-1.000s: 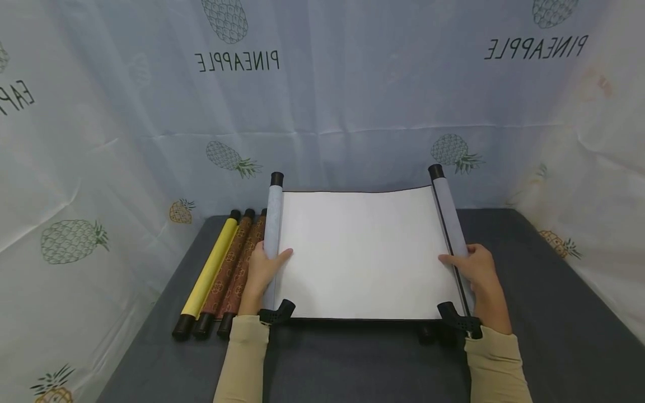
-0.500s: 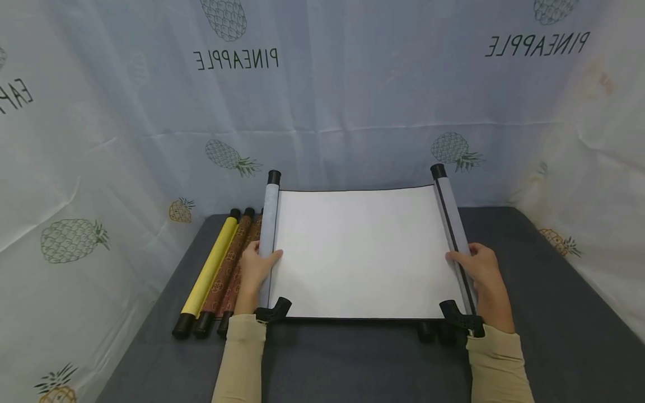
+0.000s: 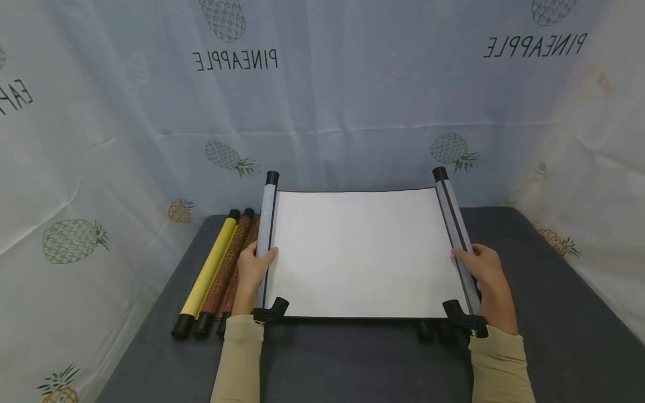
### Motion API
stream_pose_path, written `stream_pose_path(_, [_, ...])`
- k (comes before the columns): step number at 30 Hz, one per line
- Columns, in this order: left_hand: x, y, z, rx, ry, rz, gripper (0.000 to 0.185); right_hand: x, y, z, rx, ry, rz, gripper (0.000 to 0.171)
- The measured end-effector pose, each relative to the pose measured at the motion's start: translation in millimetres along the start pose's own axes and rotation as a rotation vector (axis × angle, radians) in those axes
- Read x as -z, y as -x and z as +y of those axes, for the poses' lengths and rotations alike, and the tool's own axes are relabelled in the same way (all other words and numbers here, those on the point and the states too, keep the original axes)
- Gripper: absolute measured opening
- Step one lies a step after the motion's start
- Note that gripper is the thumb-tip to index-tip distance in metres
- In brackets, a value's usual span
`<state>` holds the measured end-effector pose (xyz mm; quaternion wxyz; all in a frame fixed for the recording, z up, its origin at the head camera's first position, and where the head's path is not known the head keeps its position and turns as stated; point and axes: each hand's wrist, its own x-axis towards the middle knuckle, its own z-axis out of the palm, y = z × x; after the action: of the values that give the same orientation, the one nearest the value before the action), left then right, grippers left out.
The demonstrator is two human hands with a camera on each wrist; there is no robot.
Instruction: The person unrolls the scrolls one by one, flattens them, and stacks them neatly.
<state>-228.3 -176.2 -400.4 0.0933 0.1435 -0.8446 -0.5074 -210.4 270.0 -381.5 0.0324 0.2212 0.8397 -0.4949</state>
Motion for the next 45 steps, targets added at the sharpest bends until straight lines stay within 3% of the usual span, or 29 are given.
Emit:
stream_pose_path(8, [1.1,-2.0,-2.2,-0.022,-0.057,-0.064,0.057,2.6,-0.7,1.6,-0.002,0.033,-0.024,0.071])
stream_pose_path(17, [-3.2,-1.0,-0.4,0.007,-0.032,-0.134,0.058,1.3,-2.5,6.4,-0.027,-0.008,0.054,0.079])
stream_pose_path(25, [-2.7,-1.2,-3.6,0.004,-0.054,-0.164,0.07,4.1,-1.9,5.1,-0.044,0.005,0.054,0.077])
stream_pose_path(34, [-0.5,-0.2,-2.6,0.008,-0.074,-0.118,0.065,3.9,-2.5,5.4,-0.051,0.017,0.061,0.076])
stream_pose_path(41, [2.4,-2.9,-4.3,-0.019,-0.089,-0.052,0.059,7.7,-3.2,7.0,-0.059,0.019,0.02,0.078])
stream_pose_path(45, [4.8,-4.5,-7.8,-0.032,-0.096,-0.047,0.055,12.2,-2.8,6.7,-0.074,0.013,-0.012,0.082])
